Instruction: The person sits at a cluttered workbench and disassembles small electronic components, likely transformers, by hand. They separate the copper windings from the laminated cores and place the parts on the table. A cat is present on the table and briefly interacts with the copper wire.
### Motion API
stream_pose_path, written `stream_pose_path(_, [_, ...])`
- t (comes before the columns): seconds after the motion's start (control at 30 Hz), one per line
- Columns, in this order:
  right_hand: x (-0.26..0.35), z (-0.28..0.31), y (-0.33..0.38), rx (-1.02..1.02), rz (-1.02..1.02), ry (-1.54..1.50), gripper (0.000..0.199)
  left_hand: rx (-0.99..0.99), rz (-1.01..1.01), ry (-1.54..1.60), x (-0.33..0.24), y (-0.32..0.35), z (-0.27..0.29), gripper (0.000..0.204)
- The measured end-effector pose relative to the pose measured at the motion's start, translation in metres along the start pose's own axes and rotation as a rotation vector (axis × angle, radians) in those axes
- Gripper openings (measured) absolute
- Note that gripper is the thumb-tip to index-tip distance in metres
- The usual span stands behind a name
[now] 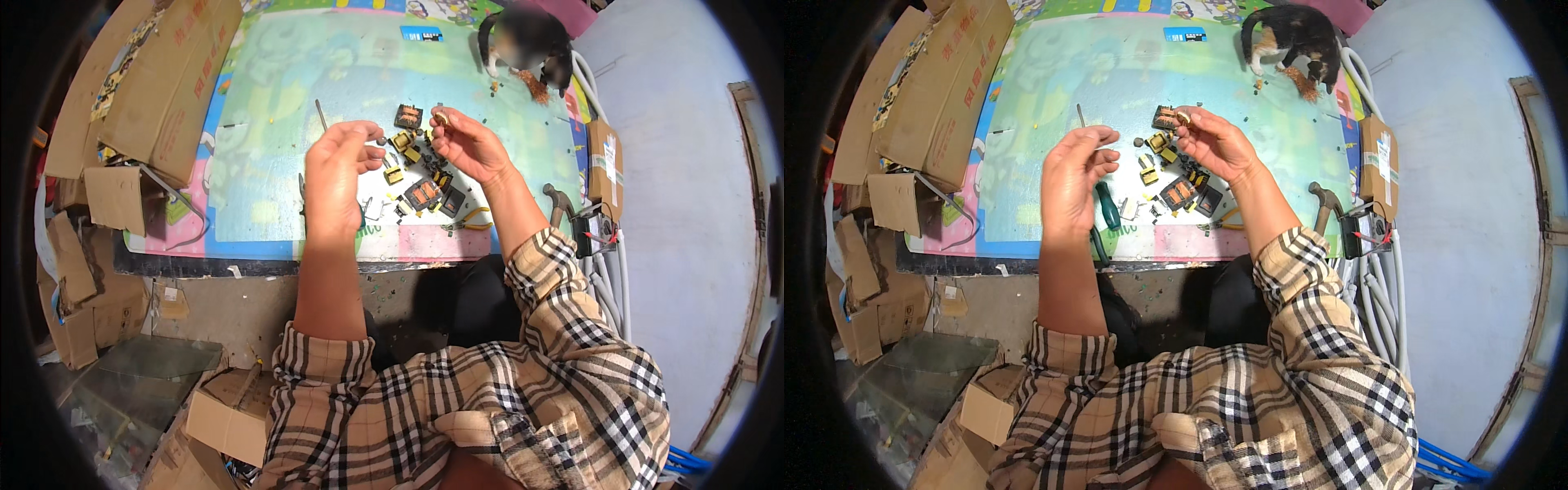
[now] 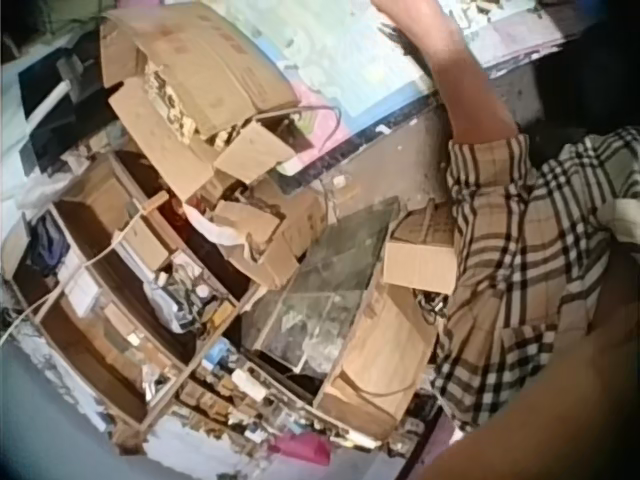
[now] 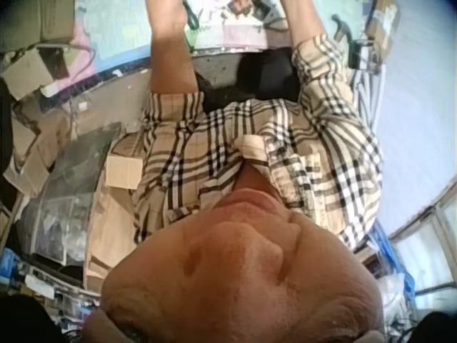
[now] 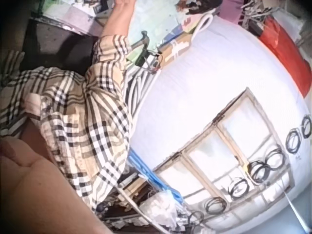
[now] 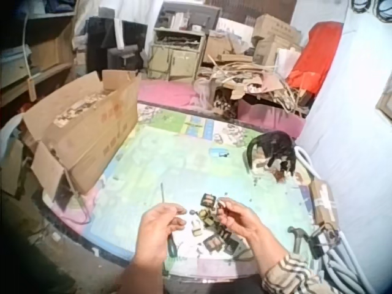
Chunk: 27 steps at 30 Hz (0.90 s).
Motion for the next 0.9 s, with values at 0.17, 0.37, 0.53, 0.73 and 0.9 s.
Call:
stream_pose_path(0.17, [-0.003, -0.053, 0.04, -0.043, 0.064, 0.008, 0.03, 0.041, -0.162, -0.629, 0.001, 0.025, -0.023, 0.025])
stream_pose_path(0.37, [0.008, -0.074, 0.118, -0.266, 0.104, 0.211, 0.031, 0.096, -0.521, -1.049, -0.005, 0.091, -0.103, 0.026])
stream_pose_path(0.53, [0.036, -0.068, 0.189, -0.47, 0.142, 0.347, 0.026, 0.281, -0.469, -1.101, 0.012, 0.128, -0.155, 0.019])
stream_pose_path(0.73, [0.063, -0.053, 0.377, -0.613, 0.211, 0.494, 0.024, 0.42, -0.556, -1.05, 0.063, 0.265, -0.247, 0.012])
stream_pose_path(0.9, [0.075, -0.017, 0.517, -0.584, 0.331, 0.566, 0.021, 0.523, -0.402, -0.917, 0.136, 0.351, -0.31, 0.01])
Point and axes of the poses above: each hand's wrist, its own y-axis away from the middle knuckle, its own z-axis out of the back of the hand, x = y × z, the point moved 7 cm from there along -y, towards the middle knuckle, and after that the axes turned 7 degrees about y, right-handed, at the moved point
